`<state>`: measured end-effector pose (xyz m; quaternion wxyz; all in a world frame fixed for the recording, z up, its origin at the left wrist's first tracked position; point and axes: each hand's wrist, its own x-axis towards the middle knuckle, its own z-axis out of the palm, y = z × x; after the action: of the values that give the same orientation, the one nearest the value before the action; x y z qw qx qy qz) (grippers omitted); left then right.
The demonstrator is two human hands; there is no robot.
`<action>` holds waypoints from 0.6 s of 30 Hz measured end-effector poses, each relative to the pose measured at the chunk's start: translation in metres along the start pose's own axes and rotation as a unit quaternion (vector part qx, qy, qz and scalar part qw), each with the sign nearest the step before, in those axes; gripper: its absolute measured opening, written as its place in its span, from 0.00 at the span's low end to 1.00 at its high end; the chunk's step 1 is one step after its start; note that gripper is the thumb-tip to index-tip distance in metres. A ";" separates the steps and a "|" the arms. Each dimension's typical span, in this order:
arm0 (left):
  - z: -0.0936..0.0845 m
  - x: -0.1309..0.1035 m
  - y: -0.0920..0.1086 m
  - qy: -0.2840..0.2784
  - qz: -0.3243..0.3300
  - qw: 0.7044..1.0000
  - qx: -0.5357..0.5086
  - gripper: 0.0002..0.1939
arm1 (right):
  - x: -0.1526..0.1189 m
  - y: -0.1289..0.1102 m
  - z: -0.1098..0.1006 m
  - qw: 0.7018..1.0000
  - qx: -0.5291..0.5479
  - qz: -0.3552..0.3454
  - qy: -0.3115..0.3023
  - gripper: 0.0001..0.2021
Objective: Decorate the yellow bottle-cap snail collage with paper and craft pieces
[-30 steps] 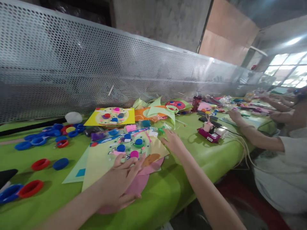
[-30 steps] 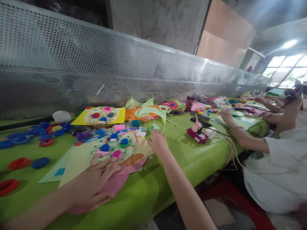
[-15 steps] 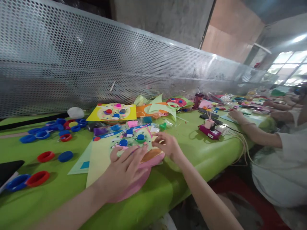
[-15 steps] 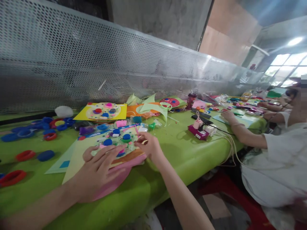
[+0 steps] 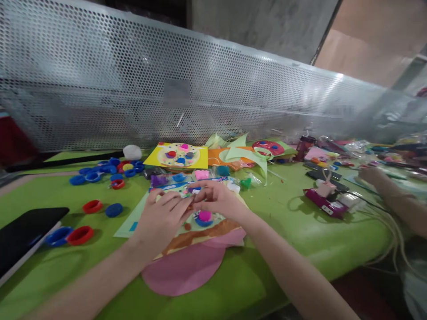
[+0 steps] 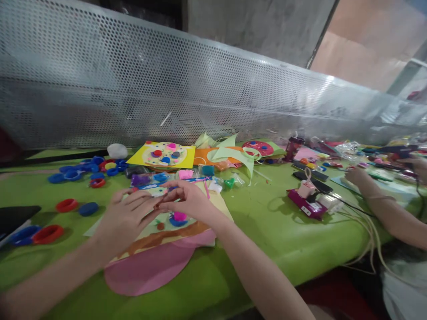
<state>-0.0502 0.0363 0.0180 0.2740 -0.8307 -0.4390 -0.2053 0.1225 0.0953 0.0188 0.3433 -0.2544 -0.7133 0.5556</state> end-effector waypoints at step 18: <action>-0.003 -0.004 -0.023 -0.103 0.158 0.982 -0.029 0.19 | -0.012 0.003 0.018 0.979 -0.183 -0.056 -0.074 0.11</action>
<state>-0.0718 0.0425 0.0243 0.2319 -0.9139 -0.3220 -0.0853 0.1164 0.0759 0.0110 0.2676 -0.2301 -0.8397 0.4126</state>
